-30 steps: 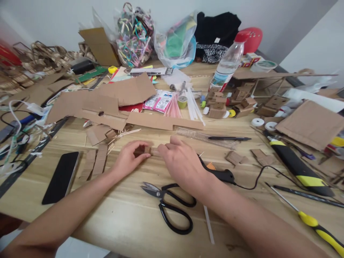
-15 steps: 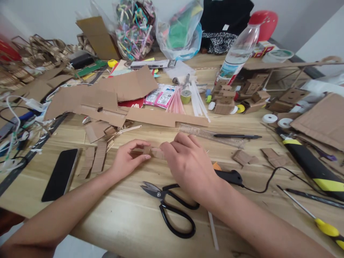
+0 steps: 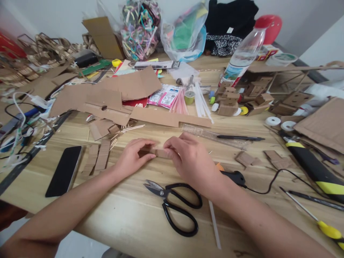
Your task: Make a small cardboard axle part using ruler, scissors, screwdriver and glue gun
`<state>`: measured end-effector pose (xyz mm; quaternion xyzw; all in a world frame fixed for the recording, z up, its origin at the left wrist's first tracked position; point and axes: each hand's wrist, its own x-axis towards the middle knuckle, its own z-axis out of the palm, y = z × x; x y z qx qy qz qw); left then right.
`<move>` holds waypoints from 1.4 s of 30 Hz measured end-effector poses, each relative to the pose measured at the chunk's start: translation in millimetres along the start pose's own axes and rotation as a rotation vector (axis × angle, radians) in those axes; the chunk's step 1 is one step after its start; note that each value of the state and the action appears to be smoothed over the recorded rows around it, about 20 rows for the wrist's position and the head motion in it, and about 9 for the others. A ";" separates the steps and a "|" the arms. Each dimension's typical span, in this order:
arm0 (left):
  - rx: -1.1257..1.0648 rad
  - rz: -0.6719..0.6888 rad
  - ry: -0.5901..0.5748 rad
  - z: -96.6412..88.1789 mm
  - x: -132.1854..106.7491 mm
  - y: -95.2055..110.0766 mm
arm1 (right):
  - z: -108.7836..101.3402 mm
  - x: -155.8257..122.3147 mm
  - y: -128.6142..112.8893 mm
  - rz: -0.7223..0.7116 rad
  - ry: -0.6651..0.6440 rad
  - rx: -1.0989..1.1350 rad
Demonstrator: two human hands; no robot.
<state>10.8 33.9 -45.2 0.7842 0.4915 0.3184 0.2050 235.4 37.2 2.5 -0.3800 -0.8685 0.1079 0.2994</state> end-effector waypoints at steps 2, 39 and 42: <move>-0.054 -0.036 0.005 1.4 0.8 0.4 | 8.1 -2.0 5.6 -0.079 0.030 -0.180; -0.276 -0.097 0.071 1.9 -5.5 7.3 | 9.4 -8.5 0.6 -0.172 -0.001 -0.367; -0.121 -0.063 0.034 1.7 -3.0 3.3 | 1.5 -5.6 3.9 -0.100 0.026 -0.314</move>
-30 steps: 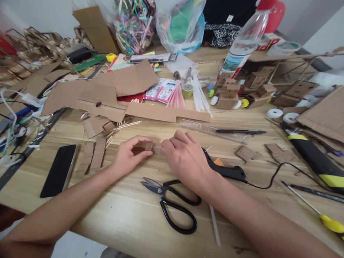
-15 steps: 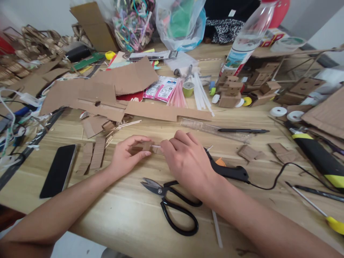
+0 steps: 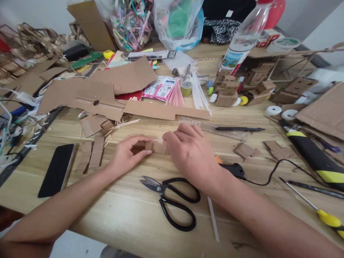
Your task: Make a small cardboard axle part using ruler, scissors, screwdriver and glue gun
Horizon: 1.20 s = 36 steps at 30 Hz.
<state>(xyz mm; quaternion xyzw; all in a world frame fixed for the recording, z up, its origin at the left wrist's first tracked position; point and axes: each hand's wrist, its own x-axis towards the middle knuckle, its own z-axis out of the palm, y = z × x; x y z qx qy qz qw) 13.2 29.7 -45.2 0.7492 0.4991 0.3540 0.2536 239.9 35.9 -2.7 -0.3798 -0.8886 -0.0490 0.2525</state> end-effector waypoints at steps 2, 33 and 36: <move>0.097 0.034 -0.027 -1.3 1.7 -2.2 | -8.0 2.6 2.4 0.084 -0.003 0.111; -1.037 -0.438 0.124 0.3 4.4 33.2 | -21.8 -82.0 -57.7 0.123 -0.345 0.206; -1.019 -0.434 0.101 -1.3 4.0 32.2 | -28.5 -73.4 -41.4 0.315 -0.428 0.668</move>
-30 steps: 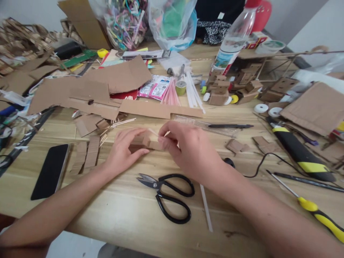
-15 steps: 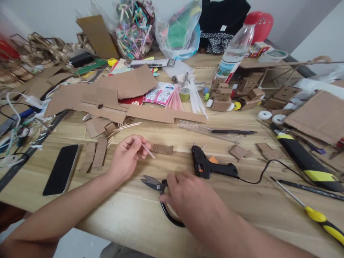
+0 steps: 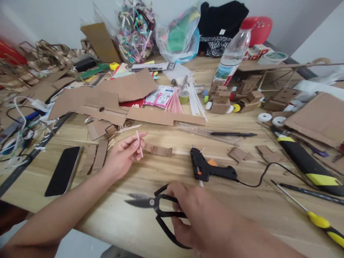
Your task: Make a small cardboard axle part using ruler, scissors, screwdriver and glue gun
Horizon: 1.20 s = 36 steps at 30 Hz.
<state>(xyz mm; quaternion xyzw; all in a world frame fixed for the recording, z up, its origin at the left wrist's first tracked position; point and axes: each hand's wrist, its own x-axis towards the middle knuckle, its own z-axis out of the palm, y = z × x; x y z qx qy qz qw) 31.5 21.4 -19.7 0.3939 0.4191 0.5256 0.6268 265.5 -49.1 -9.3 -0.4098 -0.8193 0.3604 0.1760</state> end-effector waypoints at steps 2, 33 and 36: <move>0.017 -0.018 -0.005 0.9 -1.5 -1.0 | -11.2 10.6 -0.9 0.027 0.000 0.201; -0.062 -0.321 -0.329 20.0 -29.8 -3.1 | 8.2 20.1 -21.7 0.238 -0.082 0.478; -0.074 -0.349 -0.316 20.6 -31.7 -3.9 | 6.1 22.9 -25.1 0.241 -0.091 0.497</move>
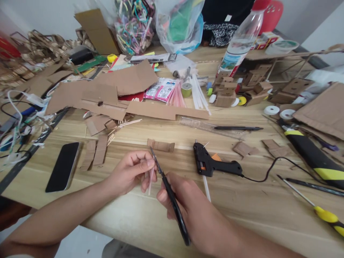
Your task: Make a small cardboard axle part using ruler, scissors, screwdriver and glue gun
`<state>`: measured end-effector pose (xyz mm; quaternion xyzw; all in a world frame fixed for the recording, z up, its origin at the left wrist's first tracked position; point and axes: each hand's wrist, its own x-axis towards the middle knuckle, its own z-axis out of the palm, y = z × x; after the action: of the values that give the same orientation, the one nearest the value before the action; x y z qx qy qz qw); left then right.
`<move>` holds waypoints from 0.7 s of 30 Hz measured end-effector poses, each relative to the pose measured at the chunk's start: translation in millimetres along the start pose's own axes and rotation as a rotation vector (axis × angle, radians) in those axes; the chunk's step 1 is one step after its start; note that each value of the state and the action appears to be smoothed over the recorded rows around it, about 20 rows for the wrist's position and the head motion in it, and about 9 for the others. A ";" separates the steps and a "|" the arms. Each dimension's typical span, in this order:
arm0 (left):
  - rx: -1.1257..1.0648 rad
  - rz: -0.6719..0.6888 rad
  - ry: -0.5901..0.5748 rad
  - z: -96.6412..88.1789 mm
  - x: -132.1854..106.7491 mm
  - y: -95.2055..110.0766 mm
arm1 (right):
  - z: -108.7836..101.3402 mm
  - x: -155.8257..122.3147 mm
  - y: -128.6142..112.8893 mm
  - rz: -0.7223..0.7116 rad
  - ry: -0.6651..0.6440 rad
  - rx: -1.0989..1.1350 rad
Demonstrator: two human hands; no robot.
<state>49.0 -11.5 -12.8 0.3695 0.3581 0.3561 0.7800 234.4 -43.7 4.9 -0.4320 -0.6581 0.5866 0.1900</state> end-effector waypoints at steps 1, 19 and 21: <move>-0.006 -0.008 0.009 0.3 -0.4 -0.6 | 0.0 0.4 -1.4 0.004 0.001 0.008; 0.001 -0.074 0.069 1.0 0.0 -7.1 | 8.4 -7.3 22.9 0.082 -0.014 0.063; -0.002 -0.074 0.065 0.4 0.2 -7.6 | 8.5 -7.5 22.7 0.084 -0.019 0.062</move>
<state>51.7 -15.1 -19.0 0.3434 0.3963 0.3391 0.7811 240.0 -56.1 -16.5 -0.4478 -0.6226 0.6182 0.1721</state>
